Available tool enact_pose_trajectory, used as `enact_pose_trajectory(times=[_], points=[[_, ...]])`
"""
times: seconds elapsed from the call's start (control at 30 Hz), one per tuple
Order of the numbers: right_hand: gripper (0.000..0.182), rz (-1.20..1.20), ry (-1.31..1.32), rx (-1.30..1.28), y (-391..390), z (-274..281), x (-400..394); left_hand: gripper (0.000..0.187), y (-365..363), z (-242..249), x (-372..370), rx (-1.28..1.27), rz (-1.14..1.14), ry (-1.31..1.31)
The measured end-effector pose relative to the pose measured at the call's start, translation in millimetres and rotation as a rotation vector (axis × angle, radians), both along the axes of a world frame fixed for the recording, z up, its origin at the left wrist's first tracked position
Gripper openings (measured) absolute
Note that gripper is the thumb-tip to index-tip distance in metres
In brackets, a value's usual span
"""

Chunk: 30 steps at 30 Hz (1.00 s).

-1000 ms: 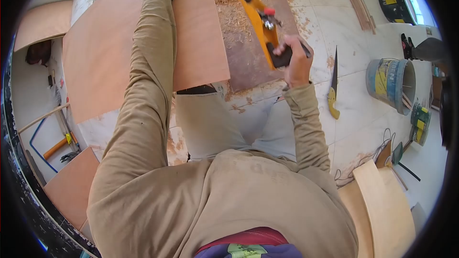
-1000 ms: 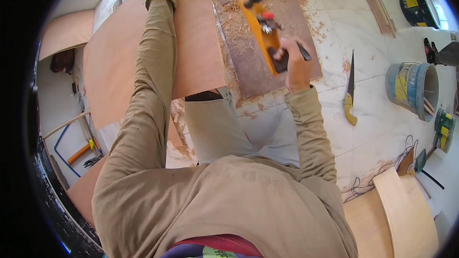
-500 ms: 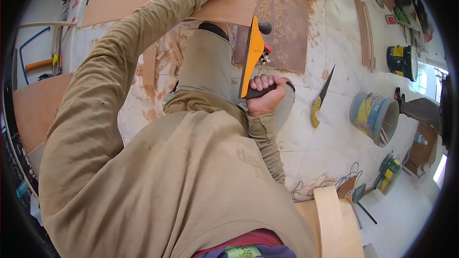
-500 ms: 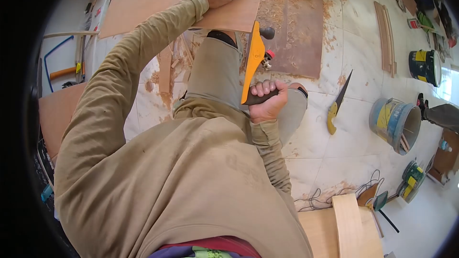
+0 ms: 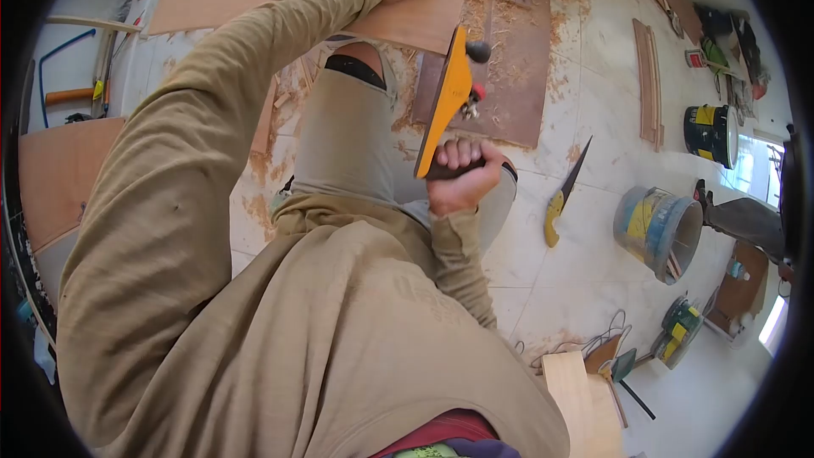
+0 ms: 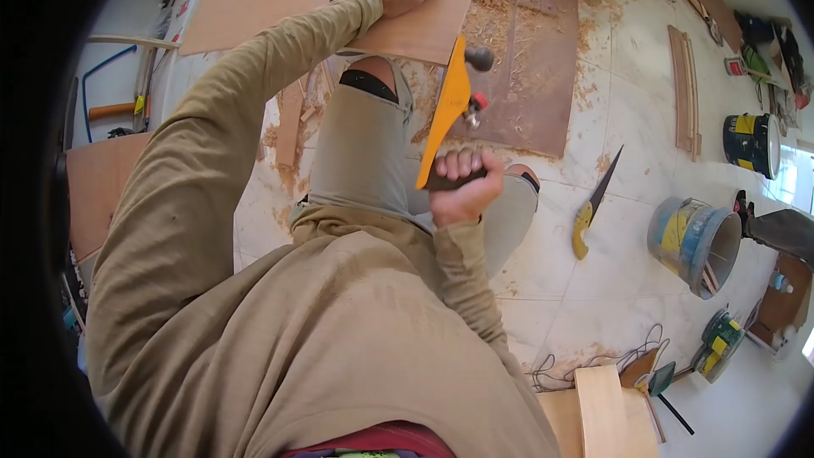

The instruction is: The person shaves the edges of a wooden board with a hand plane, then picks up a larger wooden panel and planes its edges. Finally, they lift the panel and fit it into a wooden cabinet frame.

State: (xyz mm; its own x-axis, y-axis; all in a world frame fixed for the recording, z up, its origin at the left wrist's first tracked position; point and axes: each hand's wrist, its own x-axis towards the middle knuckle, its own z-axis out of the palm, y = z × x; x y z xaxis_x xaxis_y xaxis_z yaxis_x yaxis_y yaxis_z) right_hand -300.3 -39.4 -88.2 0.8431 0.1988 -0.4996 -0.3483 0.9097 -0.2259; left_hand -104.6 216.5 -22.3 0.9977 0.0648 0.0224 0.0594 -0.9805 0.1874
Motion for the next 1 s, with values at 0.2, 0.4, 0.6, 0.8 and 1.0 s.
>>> enact_pose_trajectory(times=[0.2, 0.4, 0.6, 0.8, 1.0], points=[[0.026, -0.039, -0.016, -0.133, 23.8, -23.5, 101.6, 0.077, 10.6, -44.7, 15.0, 0.141, -0.019, -0.117], [0.023, -0.152, -0.060, -0.093, -6.4, -5.8, 95.5, 0.091, 2.5, -32.7, -54.3, 0.202, -0.340, -0.051], [0.025, -0.158, 0.024, -0.043, -23.2, -19.9, 18.6, 0.096, -8.2, -31.7, -80.9, 0.290, -0.380, -0.088], [0.026, -0.095, -0.001, -0.110, -29.4, -22.1, 2.0, 0.081, 11.5, -42.9, -101.1, 0.290, -0.282, -0.183], [0.026, -0.176, -0.031, -0.152, -54.3, -27.0, 7.2, 0.072, 46.0, 52.4, -84.2, 0.183, -0.249, -0.230]])
